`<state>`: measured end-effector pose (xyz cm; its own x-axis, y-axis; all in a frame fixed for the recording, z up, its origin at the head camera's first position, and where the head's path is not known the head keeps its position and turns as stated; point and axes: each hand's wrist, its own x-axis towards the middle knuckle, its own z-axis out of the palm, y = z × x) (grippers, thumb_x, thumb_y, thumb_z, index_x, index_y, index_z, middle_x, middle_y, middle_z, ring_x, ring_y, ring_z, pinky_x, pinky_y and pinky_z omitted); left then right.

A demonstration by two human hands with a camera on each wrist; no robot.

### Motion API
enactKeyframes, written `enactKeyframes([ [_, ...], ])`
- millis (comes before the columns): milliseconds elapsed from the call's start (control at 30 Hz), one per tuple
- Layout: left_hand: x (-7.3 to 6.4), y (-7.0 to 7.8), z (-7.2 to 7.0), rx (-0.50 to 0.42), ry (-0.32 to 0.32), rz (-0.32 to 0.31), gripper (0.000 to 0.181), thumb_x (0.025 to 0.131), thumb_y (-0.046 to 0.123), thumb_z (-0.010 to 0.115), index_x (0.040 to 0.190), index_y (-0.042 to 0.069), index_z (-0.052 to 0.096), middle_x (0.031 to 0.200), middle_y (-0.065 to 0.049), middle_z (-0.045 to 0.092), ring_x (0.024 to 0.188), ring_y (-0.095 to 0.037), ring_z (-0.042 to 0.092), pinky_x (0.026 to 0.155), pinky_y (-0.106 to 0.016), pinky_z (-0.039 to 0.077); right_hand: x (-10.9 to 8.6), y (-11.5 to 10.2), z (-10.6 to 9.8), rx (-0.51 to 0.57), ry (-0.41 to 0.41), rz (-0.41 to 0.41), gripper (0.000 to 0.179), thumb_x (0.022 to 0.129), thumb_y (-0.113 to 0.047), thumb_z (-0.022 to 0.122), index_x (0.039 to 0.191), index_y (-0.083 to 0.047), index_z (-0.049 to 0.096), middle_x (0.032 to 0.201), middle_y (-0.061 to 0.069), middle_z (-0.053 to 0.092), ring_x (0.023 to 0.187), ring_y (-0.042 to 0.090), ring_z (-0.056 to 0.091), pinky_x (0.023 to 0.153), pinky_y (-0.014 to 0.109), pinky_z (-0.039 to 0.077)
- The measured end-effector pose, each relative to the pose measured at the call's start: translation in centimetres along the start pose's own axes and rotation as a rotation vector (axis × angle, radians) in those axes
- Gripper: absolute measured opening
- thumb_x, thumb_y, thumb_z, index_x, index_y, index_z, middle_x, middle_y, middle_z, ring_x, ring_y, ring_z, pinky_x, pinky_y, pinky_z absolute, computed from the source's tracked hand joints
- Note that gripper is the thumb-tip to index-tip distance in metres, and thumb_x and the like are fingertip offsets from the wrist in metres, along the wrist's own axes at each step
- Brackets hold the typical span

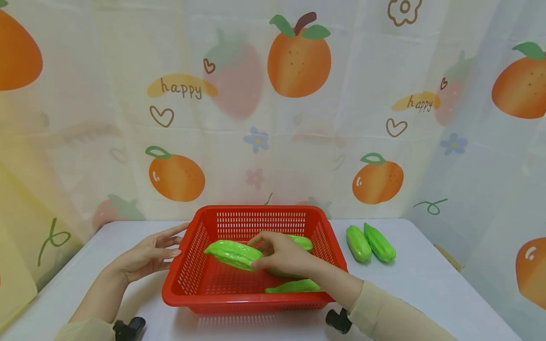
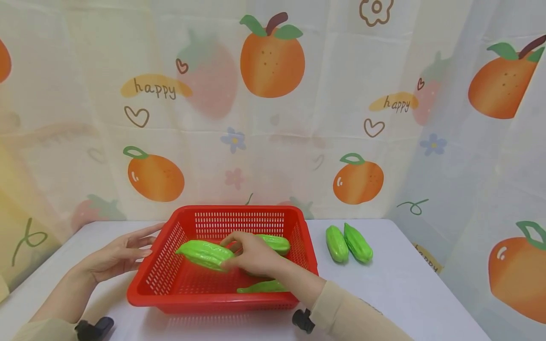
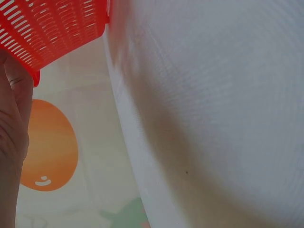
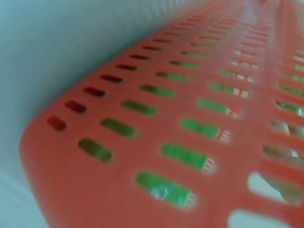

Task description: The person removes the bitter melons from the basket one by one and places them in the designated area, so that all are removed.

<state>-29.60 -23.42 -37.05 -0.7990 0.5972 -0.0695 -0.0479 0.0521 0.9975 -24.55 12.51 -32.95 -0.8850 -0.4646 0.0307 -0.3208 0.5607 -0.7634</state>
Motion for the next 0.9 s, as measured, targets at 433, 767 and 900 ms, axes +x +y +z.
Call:
enactKeyframes([
  [433,0.0,0.0,-0.1,-0.005,-0.012,0.011,0.065,0.1,0.012,0.051,0.158,0.025,0.023,0.12,0.006,0.062,0.105,-0.01,0.067,0.092,-0.038,0.059,-0.4,0.8,-3.1,0.084,0.089,0.048,0.04,0.083,-0.026,0.078,0.12,-0.02,0.064,0.113,0.006,0.069,0.1,0.017,0.066,0.079,0.029,0.055],
  [767,0.0,-0.1,-0.1,-0.007,-0.009,0.014,0.067,0.1,0.012,0.052,0.158,0.024,0.021,0.12,0.006,0.062,0.105,-0.011,0.067,0.092,-0.038,0.058,-0.8,2.0,-5.4,0.141,0.14,0.071,0.044,0.086,-0.028,0.076,0.125,-0.017,0.062,0.116,0.009,0.067,0.102,0.017,0.065,0.087,0.038,0.059],
  [900,0.0,0.0,-0.1,-0.009,-0.009,0.013,0.067,0.1,0.012,0.051,0.159,0.024,0.02,0.12,0.006,0.062,0.105,-0.011,0.067,0.092,-0.038,0.058,-1.1,2.5,-6.3,0.149,0.16,0.041,0.045,0.088,-0.026,0.074,0.128,-0.013,0.059,0.117,0.013,0.068,0.101,0.018,0.068,0.089,0.038,0.059],
])
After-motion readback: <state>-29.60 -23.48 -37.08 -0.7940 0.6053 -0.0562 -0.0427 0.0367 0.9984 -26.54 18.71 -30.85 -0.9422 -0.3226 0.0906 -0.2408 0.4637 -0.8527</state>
